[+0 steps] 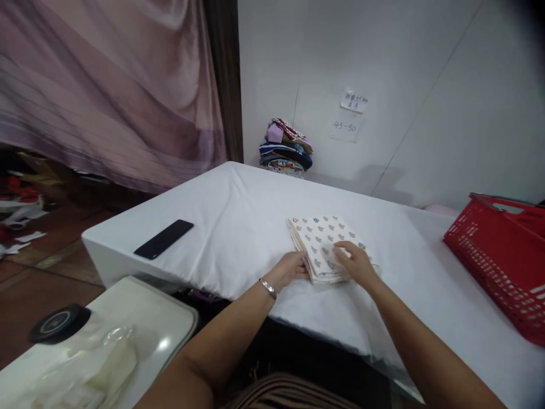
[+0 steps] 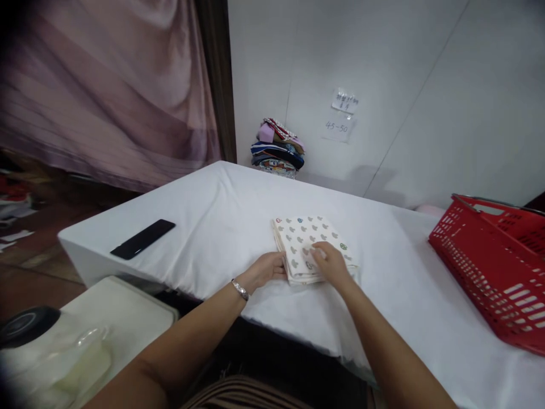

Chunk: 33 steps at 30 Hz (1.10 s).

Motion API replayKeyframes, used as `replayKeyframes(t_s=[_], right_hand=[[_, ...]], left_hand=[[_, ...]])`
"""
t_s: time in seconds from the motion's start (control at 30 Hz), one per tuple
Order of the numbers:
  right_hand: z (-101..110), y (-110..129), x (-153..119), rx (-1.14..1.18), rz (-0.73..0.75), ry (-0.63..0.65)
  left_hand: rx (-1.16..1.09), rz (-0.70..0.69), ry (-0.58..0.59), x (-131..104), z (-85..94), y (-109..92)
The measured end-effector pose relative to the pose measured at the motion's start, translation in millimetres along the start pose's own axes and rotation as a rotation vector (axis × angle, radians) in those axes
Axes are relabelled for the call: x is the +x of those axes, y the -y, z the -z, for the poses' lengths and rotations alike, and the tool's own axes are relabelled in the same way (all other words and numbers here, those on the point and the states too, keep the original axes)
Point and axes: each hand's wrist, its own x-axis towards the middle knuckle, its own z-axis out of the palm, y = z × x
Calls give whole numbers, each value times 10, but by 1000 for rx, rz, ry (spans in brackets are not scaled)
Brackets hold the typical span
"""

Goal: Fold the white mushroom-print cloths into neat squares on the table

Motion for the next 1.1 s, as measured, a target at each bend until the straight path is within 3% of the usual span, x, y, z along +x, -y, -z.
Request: replayKeyframes(t_s=[0.13, 0.27, 0.5, 0.67, 0.83, 0.97, 1.1], right_hand=[[-428, 327, -188, -37, 167, 110], [-561, 413, -252, -194, 220, 129], [-527, 433, -402, -430, 269, 68], [-420, 360, -433, -267, 150, 58], [-358, 298, -418, -50, 49, 19], [-349, 297, -441, -172, 198, -44], [-358, 345, -488, -337, 335, 151]], left_hand=[[102, -85, -150, -65, 23, 22], [146, -103, -252, -19, 17, 75], [374, -192, -290, 114, 67, 106], [467, -198, -291, 79, 86, 86], [451, -149, -212, 53, 38, 90], [408, -112, -174, 10, 0, 113], [445, -121, -146, -56, -34, 136]])
